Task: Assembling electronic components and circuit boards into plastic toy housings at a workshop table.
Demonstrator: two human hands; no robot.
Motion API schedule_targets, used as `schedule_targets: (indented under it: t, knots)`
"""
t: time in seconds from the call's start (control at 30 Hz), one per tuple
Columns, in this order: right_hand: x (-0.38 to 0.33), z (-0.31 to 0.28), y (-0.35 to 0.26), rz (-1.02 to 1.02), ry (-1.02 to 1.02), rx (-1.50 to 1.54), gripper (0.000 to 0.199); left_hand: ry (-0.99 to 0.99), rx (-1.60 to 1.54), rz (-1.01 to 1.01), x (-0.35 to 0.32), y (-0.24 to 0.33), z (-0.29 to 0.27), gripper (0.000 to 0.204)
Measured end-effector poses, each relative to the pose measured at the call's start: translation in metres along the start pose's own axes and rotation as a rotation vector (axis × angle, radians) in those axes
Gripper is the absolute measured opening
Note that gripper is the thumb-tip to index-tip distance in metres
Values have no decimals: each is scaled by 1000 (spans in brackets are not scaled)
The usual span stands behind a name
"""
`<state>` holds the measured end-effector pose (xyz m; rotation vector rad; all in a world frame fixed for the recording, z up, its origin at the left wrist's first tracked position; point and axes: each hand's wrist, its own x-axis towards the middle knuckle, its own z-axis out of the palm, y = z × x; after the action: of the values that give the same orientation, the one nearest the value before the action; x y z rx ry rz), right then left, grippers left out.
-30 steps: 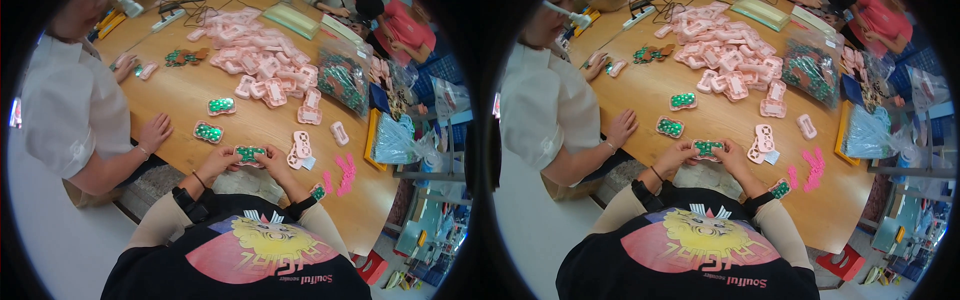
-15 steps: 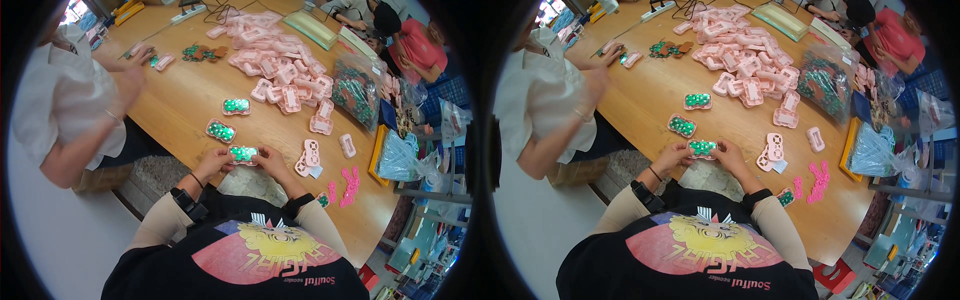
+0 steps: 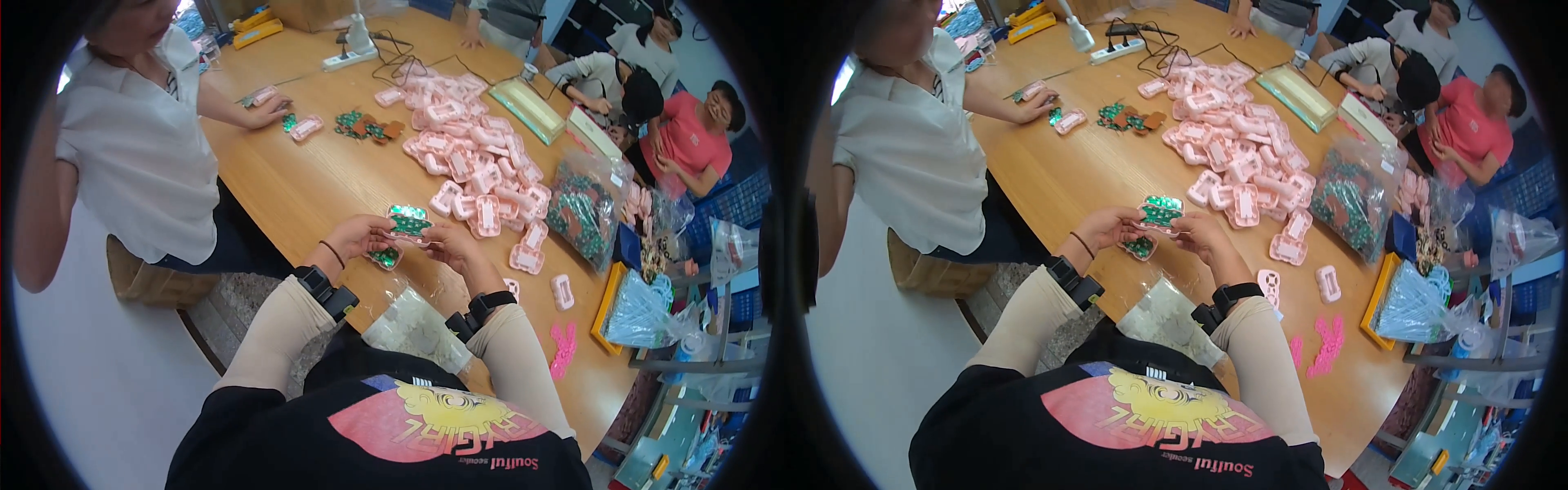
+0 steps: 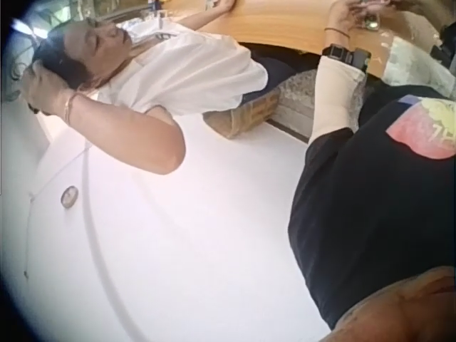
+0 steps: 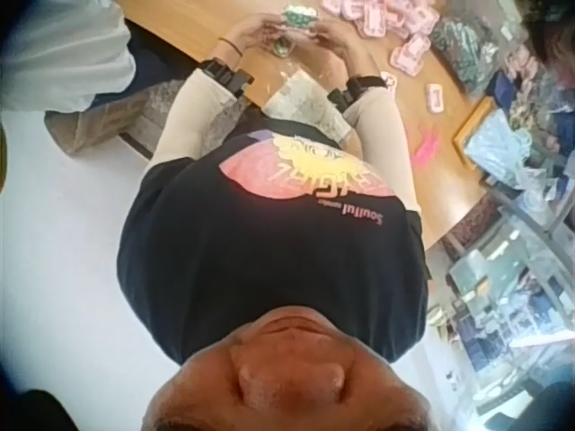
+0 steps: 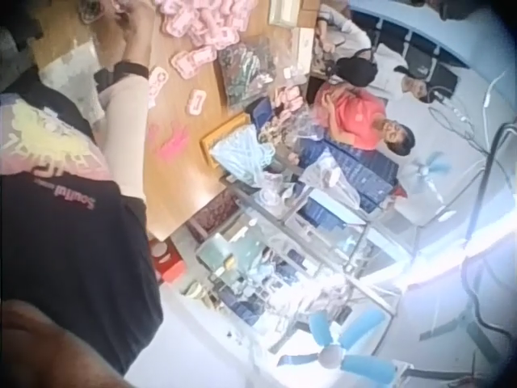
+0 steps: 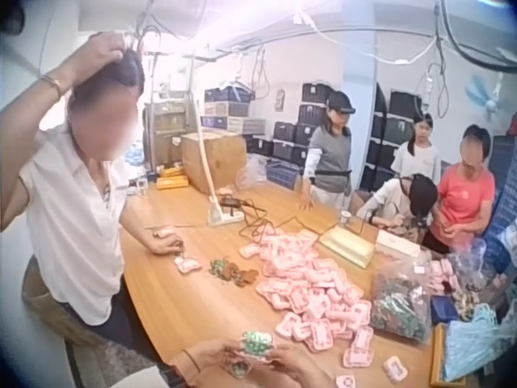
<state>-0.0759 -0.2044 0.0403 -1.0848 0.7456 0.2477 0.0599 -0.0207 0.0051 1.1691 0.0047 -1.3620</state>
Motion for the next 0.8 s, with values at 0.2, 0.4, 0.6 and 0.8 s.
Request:
schedule_targets:
  t: [0.2,0.4,0.6,0.8]
  knots:
    - [-2,2,-16,-89,45,-76,13,-12,32,76,11,9,1,20]
    - [-1,-2,-18,-118,42,-122,23,-17,133,113,10,16,8,17]
    - [-1,-4,-15,-139,71,-115,21,-68,154,141,10,16,10,22]
    - [-2,-5,-11,-173,88,-132,18,-93,187,176,10,13,13,24]
